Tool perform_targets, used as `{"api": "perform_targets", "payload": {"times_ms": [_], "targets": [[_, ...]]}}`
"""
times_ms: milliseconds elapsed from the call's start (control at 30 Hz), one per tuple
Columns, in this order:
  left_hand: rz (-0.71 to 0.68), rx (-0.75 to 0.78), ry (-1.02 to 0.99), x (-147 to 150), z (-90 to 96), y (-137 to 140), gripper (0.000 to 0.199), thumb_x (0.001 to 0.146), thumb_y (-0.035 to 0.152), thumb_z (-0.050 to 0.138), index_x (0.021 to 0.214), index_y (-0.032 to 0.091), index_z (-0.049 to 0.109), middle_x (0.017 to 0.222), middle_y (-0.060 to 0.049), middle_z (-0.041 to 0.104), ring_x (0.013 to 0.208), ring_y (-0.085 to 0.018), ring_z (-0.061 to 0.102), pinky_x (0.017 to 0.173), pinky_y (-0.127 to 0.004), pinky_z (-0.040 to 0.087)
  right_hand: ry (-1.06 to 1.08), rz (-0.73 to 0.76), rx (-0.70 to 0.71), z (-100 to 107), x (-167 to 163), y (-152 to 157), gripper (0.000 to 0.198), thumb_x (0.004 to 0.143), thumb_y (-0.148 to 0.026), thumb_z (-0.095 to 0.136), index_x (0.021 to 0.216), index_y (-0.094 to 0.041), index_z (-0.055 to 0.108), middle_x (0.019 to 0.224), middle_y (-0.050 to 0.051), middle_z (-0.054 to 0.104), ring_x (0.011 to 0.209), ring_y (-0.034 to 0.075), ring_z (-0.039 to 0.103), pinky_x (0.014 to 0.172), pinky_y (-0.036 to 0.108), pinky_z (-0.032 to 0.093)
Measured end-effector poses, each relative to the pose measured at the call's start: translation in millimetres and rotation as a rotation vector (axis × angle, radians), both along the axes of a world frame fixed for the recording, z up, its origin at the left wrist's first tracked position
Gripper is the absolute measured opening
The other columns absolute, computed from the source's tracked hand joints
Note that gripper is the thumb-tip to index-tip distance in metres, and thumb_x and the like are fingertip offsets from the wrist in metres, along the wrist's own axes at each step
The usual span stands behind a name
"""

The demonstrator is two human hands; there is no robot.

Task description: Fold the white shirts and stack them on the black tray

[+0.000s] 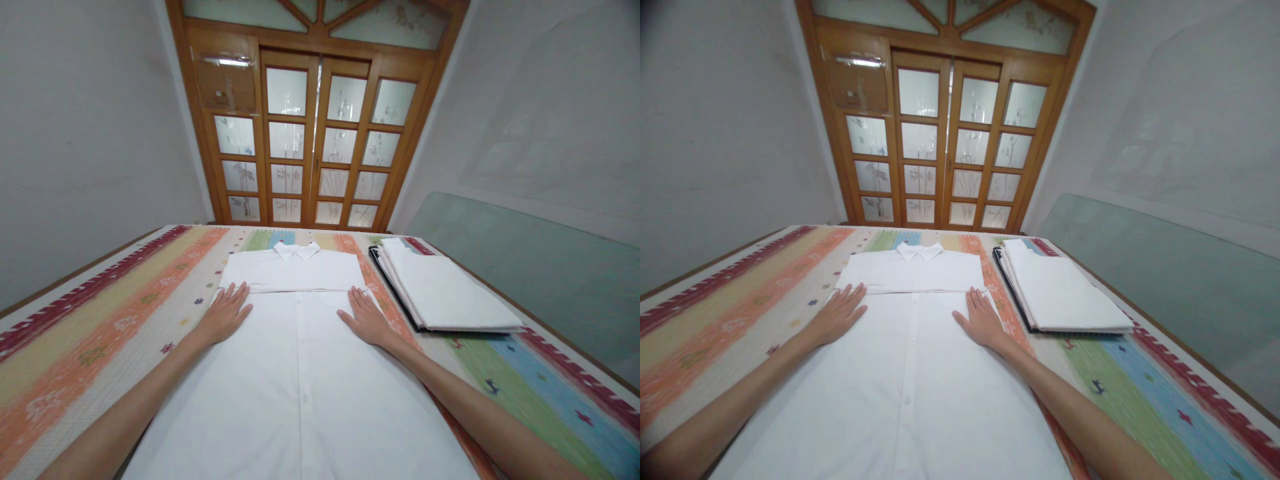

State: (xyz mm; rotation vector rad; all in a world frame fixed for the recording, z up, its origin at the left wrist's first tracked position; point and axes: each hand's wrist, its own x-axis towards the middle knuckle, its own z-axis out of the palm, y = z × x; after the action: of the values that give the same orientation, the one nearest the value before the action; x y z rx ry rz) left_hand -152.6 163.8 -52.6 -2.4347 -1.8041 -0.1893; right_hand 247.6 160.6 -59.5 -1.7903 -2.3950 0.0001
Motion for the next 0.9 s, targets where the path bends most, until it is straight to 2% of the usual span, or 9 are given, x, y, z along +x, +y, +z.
{"api": "perform_targets", "payload": {"times_ms": [100, 233, 367, 533, 700, 900], "targets": [[-0.025, -0.005, 0.005, 1, -2.7, -16, 0.067, 0.095, 0.052, 0.017, 0.148, 0.012, 0.03, 0.153, -0.01, 0.031, 0.144, -0.028, 0.017, 0.115, -0.048, 0.019, -0.017, 0.059, -0.003, 1, 2, 2, 0.088, 0.092, -0.067, 0.012, 0.147, 0.0, 0.026, 0.155, 0.021, 0.017, 0.144, 0.031, 0.01, 0.117, 0.046, 0.012], [-0.035, -0.008, -0.012, 5, -5.0, -29, 0.066, 0.095, 0.053, 0.02, 0.148, 0.016, 0.03, 0.153, -0.009, 0.031, 0.144, -0.027, 0.019, 0.115, -0.048, 0.021, -0.01, 0.179, -0.043, 6, -5, 3, 0.081, 0.093, -0.064, 0.012, 0.149, -0.007, 0.024, 0.156, 0.015, 0.017, 0.145, 0.028, 0.007, 0.117, 0.045, 0.012], [-0.072, 0.004, -0.013, 10, -4.2, -49, 0.066, 0.094, 0.056, 0.022, 0.149, 0.019, 0.028, 0.154, -0.007, 0.03, 0.144, -0.027, 0.02, 0.115, -0.048, 0.019, 0.044, 0.274, -0.065, 13, -32, 6, 0.075, 0.096, -0.06, 0.012, 0.15, -0.01, 0.024, 0.157, 0.013, 0.014, 0.145, 0.027, 0.005, 0.117, 0.046, 0.01], [-0.109, 0.005, 0.0, 6, -0.1, -88, 0.064, 0.094, 0.056, 0.026, 0.15, 0.025, 0.023, 0.154, -0.003, 0.027, 0.143, -0.024, 0.022, 0.116, -0.045, 0.019, 0.104, 0.446, -0.093, 23, -78, 3, 0.07, 0.097, -0.057, 0.018, 0.149, -0.011, 0.025, 0.157, 0.013, 0.014, 0.145, 0.027, 0.005, 0.117, 0.046, 0.01], [-0.114, 0.031, -0.007, -3, 0.8, -112, 0.063, 0.094, 0.055, 0.031, 0.15, 0.03, 0.018, 0.154, -0.001, 0.027, 0.143, -0.023, 0.023, 0.116, -0.044, 0.022, 0.098, 0.722, -0.027, 27, -111, -36, 0.071, 0.095, -0.056, 0.034, 0.149, -0.01, 0.025, 0.155, 0.015, 0.019, 0.145, 0.029, 0.004, 0.117, 0.049, 0.013], [-0.105, 0.021, -0.021, -4, 1.1, -115, 0.063, 0.093, 0.055, 0.032, 0.15, 0.032, 0.017, 0.154, 0.001, 0.028, 0.143, -0.023, 0.024, 0.116, -0.045, 0.023, 0.132, 0.983, -0.061, 37, -108, -91, 0.073, 0.094, -0.053, 0.041, 0.151, -0.012, 0.02, 0.155, 0.015, 0.019, 0.145, 0.028, 0.006, 0.116, 0.05, 0.015]]}}
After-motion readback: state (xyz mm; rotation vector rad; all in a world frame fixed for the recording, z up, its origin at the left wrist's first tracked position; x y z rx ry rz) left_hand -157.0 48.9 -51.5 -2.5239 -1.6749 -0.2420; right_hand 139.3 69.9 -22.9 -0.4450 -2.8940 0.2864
